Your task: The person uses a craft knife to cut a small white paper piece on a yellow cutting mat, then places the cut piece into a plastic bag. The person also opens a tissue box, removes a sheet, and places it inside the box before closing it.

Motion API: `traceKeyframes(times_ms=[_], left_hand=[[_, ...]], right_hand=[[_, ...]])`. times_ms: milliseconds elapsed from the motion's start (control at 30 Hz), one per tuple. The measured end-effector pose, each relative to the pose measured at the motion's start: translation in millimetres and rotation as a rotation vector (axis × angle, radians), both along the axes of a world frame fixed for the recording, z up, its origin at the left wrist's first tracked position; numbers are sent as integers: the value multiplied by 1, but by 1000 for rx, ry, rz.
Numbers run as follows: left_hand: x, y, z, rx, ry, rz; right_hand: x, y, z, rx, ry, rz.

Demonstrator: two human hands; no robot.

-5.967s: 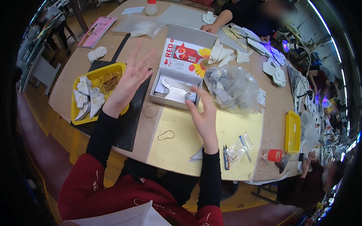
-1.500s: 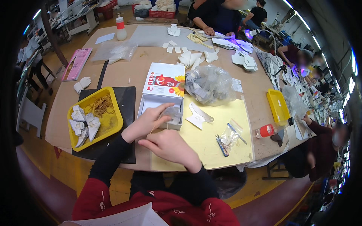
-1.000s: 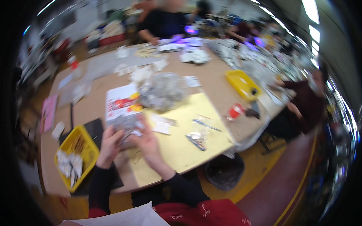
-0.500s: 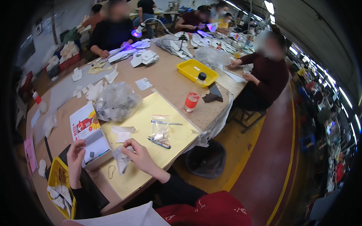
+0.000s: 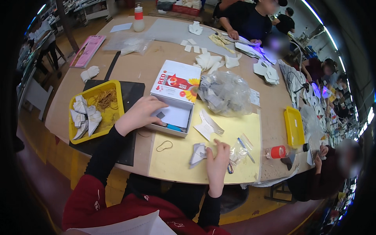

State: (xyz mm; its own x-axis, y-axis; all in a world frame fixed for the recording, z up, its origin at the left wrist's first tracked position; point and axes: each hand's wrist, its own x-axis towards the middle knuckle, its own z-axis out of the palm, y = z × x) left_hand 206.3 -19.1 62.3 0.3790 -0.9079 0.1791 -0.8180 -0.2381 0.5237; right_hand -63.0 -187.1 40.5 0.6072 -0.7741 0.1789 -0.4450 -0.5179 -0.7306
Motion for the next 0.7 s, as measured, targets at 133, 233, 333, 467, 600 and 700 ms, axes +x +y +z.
traceKeyframes(times_ms=[133, 233, 333, 467, 600, 700], left_hand=[[0, -5, -4, -24, -14, -13], [-3, -5, -4, -27, -1, 19], [-6, -9, -6, 23, 3, 81], [-6, -11, -11, 10, -97, 81], [-6, -11, -13, -46, -124, 40], [-13, -11, 3, -130, -37, 61]], right_hand=[[34, 0, 46, -256, -86, 239], [74, 1, 69, -194, 26, 555], [118, -19, 58, -438, 284, 791], [137, -24, 37, -528, 431, 819], [145, -34, 52, -617, 510, 818], [145, -37, 75, -515, 126, 818]])
